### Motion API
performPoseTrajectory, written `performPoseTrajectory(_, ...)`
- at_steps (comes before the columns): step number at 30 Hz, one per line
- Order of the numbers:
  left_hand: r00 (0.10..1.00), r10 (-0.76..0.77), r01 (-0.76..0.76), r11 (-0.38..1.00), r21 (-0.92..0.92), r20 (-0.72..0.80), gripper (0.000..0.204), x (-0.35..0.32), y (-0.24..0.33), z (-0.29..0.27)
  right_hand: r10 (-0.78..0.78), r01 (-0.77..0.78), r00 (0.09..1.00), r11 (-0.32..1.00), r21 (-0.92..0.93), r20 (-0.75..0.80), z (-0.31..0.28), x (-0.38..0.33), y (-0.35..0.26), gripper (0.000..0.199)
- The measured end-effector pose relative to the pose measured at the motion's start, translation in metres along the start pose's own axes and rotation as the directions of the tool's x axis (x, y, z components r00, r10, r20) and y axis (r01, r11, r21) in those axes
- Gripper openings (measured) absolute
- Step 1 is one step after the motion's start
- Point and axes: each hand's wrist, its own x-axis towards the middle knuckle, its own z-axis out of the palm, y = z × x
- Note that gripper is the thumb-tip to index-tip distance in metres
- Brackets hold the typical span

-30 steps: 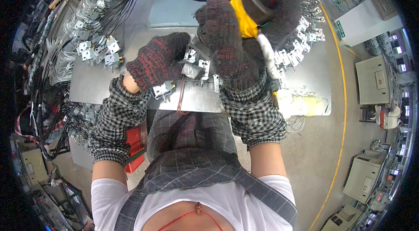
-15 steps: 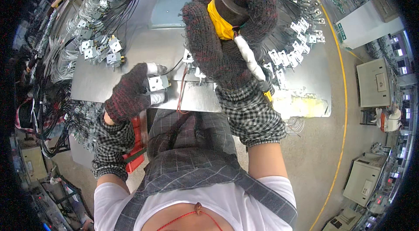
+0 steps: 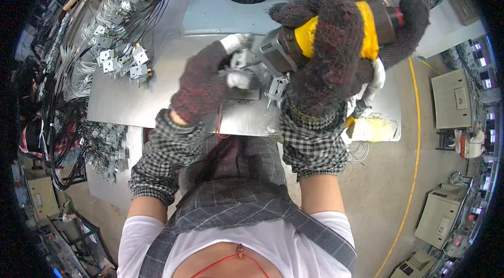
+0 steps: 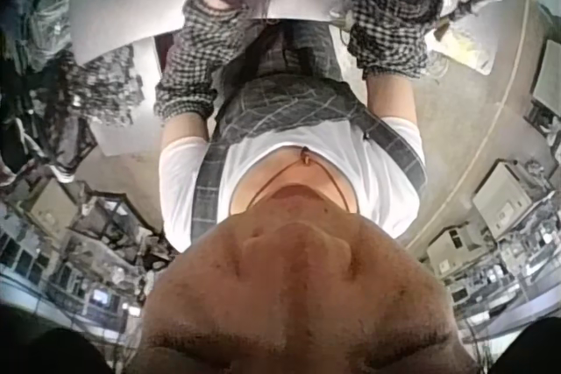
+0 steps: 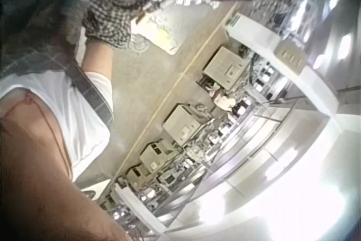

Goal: Assembling and wiring electronic components at a manual assembly station on a production floor.

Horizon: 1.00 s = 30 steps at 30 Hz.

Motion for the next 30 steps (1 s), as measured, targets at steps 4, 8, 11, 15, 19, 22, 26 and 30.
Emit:
performPoseTrajectory(4,0.993,-0.071,0.091,0.973,-0.211,0.099,0.057,-0.011,-0.024,-0.04,0.004,-0.003,1.0,0.998,0.063,-0.017,0.007,0.0,0.009,0.044)
performPoseTrajectory(8,0.994,0.063,-0.067,0.997,0.045,0.095,0.057,-0.006,-0.014,-0.047,0.012,-0.009,1.0,0.989,0.148,-0.021,0.013,-0.008,0.018,0.066)
performPoseTrajectory(11,0.979,-0.029,-0.018,0.974,0.225,0.204,0.057,0.0,-0.013,-0.039,0.609,-0.341,0.77,0.644,0.685,-0.189,-0.006,-0.021,0.025,0.072)
performPoseTrajectory(15,0.976,0.003,-0.06,0.965,0.255,0.217,0.058,0.002,-0.009,-0.043,0.302,-0.234,0.939,0.911,0.341,-0.163,0.007,-0.014,0.018,0.073)
performPoseTrajectory(19,0.965,0.065,-0.146,0.937,0.318,0.253,0.057,0.008,-0.008,-0.044,0.106,-0.092,0.988,0.989,0.115,-0.116,0.02,-0.007,0.015,0.073)
performPoseTrajectory(22,0.959,-0.034,-0.093,0.901,0.424,0.282,0.058,0.011,0.005,-0.039,0.058,-0.056,0.991,0.998,0.018,-0.118,0.024,-0.005,0.015,0.074)
performPoseTrajectory(26,0.967,-0.036,-0.041,0.955,0.293,0.252,0.058,0.007,-0.004,-0.04,0.041,-0.043,0.993,0.999,-0.017,-0.108,0.025,-0.005,0.012,0.074)
performPoseTrajectory(30,0.951,0.011,-0.139,0.909,0.393,0.31,0.056,0.012,0.002,-0.033,0.135,-0.115,0.985,0.978,0.176,-0.109,0.023,-0.006,0.012,0.073)
